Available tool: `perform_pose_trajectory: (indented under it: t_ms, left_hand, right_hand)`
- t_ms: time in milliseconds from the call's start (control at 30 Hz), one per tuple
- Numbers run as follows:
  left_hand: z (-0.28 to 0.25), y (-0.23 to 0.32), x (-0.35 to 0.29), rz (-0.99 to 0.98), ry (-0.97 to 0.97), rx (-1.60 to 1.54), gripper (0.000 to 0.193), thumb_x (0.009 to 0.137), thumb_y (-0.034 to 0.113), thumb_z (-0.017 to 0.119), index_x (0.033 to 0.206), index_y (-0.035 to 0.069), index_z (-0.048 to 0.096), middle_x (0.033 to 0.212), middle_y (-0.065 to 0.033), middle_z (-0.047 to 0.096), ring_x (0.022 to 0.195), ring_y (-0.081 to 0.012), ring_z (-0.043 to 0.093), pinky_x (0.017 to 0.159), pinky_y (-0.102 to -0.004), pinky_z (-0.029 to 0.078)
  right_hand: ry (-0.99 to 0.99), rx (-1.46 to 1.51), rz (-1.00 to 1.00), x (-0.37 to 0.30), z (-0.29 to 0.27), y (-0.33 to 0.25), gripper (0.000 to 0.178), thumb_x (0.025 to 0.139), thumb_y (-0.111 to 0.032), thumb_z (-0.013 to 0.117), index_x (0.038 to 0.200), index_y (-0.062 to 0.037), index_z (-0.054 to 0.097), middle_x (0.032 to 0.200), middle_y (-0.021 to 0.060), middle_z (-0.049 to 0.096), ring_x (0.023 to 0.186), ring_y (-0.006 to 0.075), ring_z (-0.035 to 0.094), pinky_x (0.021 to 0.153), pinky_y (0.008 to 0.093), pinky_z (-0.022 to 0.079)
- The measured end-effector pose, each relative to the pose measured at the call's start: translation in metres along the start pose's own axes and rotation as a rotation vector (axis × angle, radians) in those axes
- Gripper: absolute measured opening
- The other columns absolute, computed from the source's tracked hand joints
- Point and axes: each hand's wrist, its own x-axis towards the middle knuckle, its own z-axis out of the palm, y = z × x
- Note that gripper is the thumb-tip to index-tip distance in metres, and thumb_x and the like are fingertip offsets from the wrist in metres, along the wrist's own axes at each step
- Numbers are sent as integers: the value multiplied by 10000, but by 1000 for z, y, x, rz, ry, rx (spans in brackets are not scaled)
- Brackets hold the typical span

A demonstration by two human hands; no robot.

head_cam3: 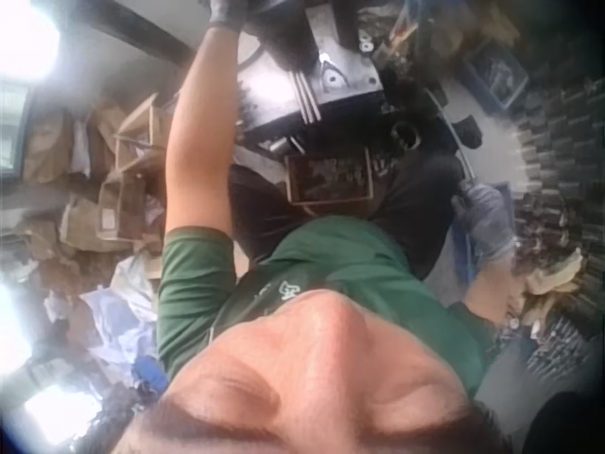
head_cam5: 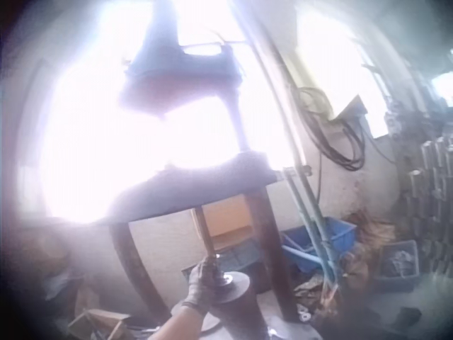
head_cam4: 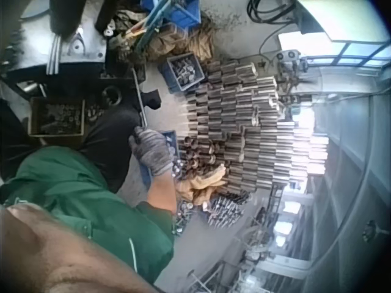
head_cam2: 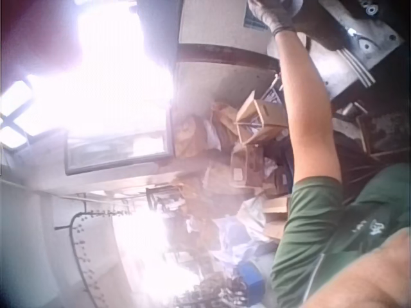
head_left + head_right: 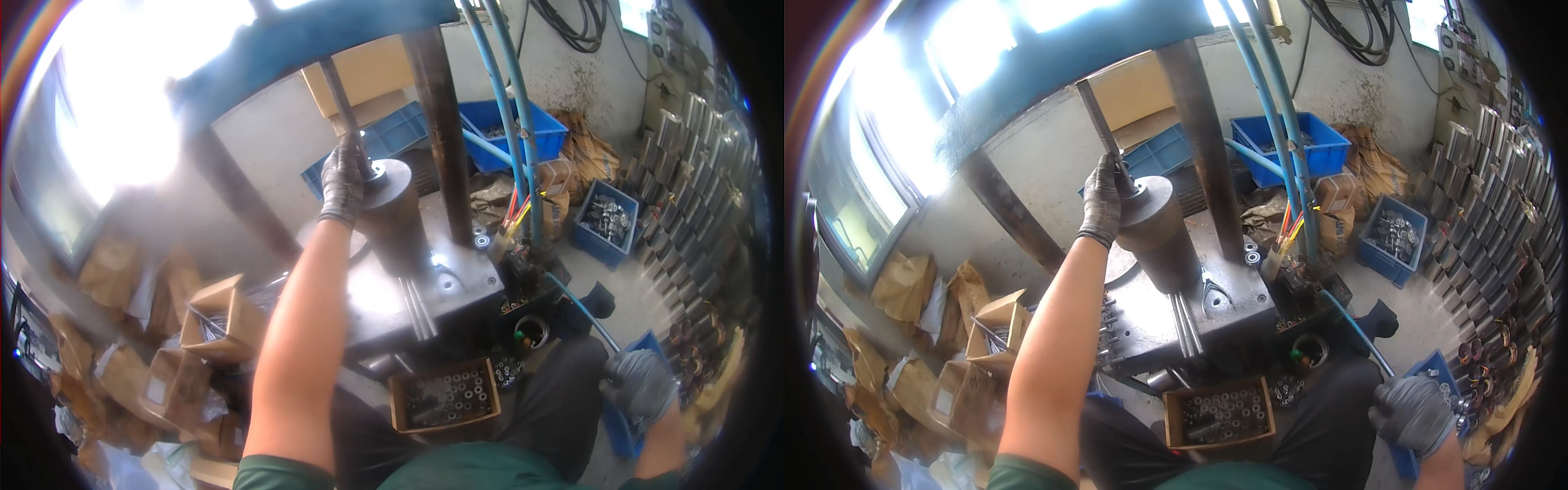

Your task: Manually assembling metal components using a mechanical press machine.

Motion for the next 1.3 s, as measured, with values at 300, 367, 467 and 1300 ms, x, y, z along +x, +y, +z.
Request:
perform_pose_trajectory:
  t_ms: [300, 367, 467, 1300]
  left_hand:
    - [-8, -5, 9, -54, 71, 56, 355, 1023, 381, 632, 950, 45, 723, 753, -48, 662, 669, -148, 635, 648, -319, 539]
    - [-10, -10, 10, -32, 63, 77, 330, 1021, 356, 629, 950, 49, 725, 751, -47, 659, 663, -150, 630, 648, -322, 539]
    - [-11, -13, 11, 0, 5, -15, 291, 1024, 314, 614, 949, 56, 725, 741, -43, 650, 652, -152, 616, 642, -325, 532]
    - [-12, -9, 8, 7, -13, 172, 219, 1010, 152, 535, 926, 19, 688, 749, -57, 649, 665, -156, 613, 664, -305, 537]
  right_hand:
    - [39, -70, 90, -2, -2, -14, 269, 813, -294, 724, 711, -61, 636, 691, 180, 643, 680, 388, 669, 666, 511, 529]
    - [54, -69, 85, 0, -6, -15, 272, 816, -296, 719, 709, -60, 638, 684, 179, 641, 673, 389, 668, 665, 511, 530]
    - [74, -68, 75, 0, -8, -15, 274, 823, -298, 710, 709, -59, 643, 681, 180, 643, 672, 392, 670, 666, 510, 532]
    - [161, 1, -30, 20, -30, -7, 140, 824, -185, 695, 914, -78, 701, 872, 141, 705, 780, 370, 700, 716, 469, 564]
